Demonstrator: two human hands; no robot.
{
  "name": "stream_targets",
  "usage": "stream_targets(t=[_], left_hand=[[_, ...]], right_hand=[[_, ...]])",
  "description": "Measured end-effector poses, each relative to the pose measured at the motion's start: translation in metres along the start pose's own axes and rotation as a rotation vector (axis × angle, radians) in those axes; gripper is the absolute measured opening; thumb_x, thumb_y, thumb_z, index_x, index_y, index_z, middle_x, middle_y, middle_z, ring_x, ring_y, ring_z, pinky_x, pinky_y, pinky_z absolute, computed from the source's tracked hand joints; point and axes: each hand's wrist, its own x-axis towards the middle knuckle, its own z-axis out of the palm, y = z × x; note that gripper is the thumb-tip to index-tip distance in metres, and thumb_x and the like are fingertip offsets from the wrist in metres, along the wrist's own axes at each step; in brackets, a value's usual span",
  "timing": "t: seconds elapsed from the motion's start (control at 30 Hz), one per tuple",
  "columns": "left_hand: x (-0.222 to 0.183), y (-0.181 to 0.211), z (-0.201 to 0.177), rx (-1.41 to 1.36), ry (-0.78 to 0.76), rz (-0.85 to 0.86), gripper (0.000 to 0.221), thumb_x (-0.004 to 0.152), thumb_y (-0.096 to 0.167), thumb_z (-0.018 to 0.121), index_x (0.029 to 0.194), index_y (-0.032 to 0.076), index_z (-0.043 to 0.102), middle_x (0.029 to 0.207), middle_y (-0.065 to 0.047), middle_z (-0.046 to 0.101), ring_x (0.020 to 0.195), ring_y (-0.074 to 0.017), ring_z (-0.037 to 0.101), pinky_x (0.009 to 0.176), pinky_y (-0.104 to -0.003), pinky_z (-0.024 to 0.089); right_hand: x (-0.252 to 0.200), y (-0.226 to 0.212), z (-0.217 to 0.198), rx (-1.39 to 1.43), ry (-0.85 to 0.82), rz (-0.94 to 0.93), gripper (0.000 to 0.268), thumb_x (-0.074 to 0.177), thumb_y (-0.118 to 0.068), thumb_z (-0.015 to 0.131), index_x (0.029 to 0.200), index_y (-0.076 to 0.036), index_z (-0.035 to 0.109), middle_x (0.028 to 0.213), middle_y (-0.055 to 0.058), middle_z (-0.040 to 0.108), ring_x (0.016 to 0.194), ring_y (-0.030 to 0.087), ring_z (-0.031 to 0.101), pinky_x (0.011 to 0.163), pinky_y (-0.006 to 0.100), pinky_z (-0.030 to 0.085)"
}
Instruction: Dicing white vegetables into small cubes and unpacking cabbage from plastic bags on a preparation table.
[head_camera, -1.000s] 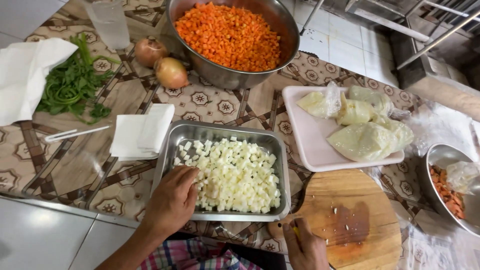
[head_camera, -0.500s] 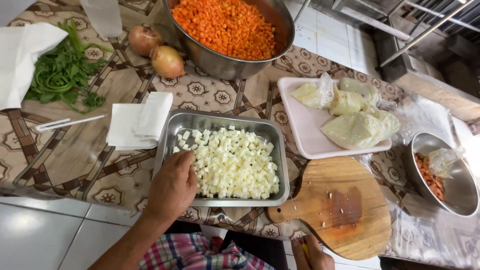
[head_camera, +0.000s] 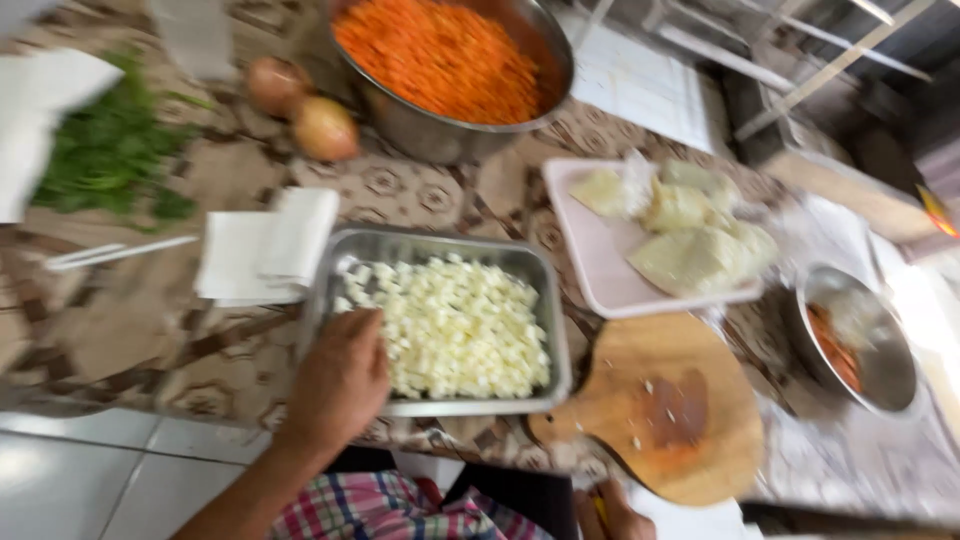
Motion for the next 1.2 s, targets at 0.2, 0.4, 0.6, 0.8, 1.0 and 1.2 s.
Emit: stream_targets(t=[0.2, 0.4, 0.6, 0.8, 1.0, 1.2], left_hand=[[-0.005, -0.007, 0.009, 0.086, 0.132, 0.031, 0.036, 0.089, 0.008, 0.065, 0.124, 0.001, 0.068, 0.110, -0.019, 0.072, 0.100, -0.0402, 0.067, 0.084, -0.049, 0.054], [-0.001, 0.000, -0.001, 0.112, -0.015, -0.035, 0.043, 0.095, 0.013, 0.065, 0.133, -0.006, 0.065, 0.119, -0.022, 0.073, 0.107, -0.0402, 0.069, 0.084, -0.051, 0.060], [-0.005, 0.032, 0.014, 0.141, 0.287, 0.163, 0.032, 0.103, 0.005, 0.070, 0.128, -0.015, 0.073, 0.127, -0.030, 0.076, 0.118, -0.0424, 0.073, 0.104, -0.049, 0.061], [-0.009, 0.171, 0.122, -0.441, -0.309, 0.378, 0.036, 0.087, 0.004, 0.070, 0.123, 0.005, 0.069, 0.107, -0.012, 0.074, 0.087, -0.0220, 0.073, 0.073, -0.031, 0.064], [-0.009, 0.208, 0.223, -0.074, -0.453, 0.517, 0.025, 0.086, 0.024, 0.082, 0.106, 0.011, 0.073, 0.092, -0.007, 0.064, 0.087, -0.0280, 0.061, 0.076, -0.043, 0.053], [-0.008, 0.209, 0.246, -0.080, -0.357, 0.583, 0.023, 0.096, -0.001, 0.061, 0.074, 0.008, 0.058, 0.072, -0.001, 0.056, 0.066, -0.0183, 0.056, 0.062, -0.037, 0.057]], right_hand=[[-0.028, 0.011, -0.020, 0.069, -0.145, -0.098, 0.031, 0.095, -0.037, 0.067, 0.081, -0.015, 0.050, 0.061, 0.005, 0.067, 0.054, 0.030, 0.051, 0.059, 0.036, 0.048], [-0.020, 0.021, -0.044, 0.141, -0.077, 0.045, 0.024, 0.094, -0.036, 0.067, 0.082, -0.017, 0.060, 0.054, 0.003, 0.061, 0.053, 0.016, 0.050, 0.057, 0.031, 0.047], [0.020, 0.042, -0.074, 0.491, 0.027, 0.320, 0.016, 0.087, -0.017, 0.067, 0.101, -0.009, 0.064, 0.057, 0.014, 0.051, 0.049, 0.023, 0.042, 0.052, 0.036, 0.039], [0.023, 0.060, -0.076, 1.112, -0.162, 0.388, 0.026, 0.106, -0.014, 0.051, 0.103, 0.010, 0.060, 0.059, 0.017, 0.037, 0.032, 0.028, 0.034, 0.028, 0.038, 0.030], [0.027, 0.073, -0.074, 1.198, -0.221, 0.618, 0.028, 0.108, -0.018, 0.055, 0.090, 0.002, 0.051, 0.061, 0.019, 0.041, 0.034, 0.027, 0.033, 0.034, 0.035, 0.021], [0.042, 0.102, -0.058, 1.274, -0.364, 0.466, 0.031, 0.107, -0.019, 0.054, 0.087, 0.004, 0.049, 0.058, 0.019, 0.038, 0.033, 0.026, 0.032, 0.030, 0.034, 0.025]])
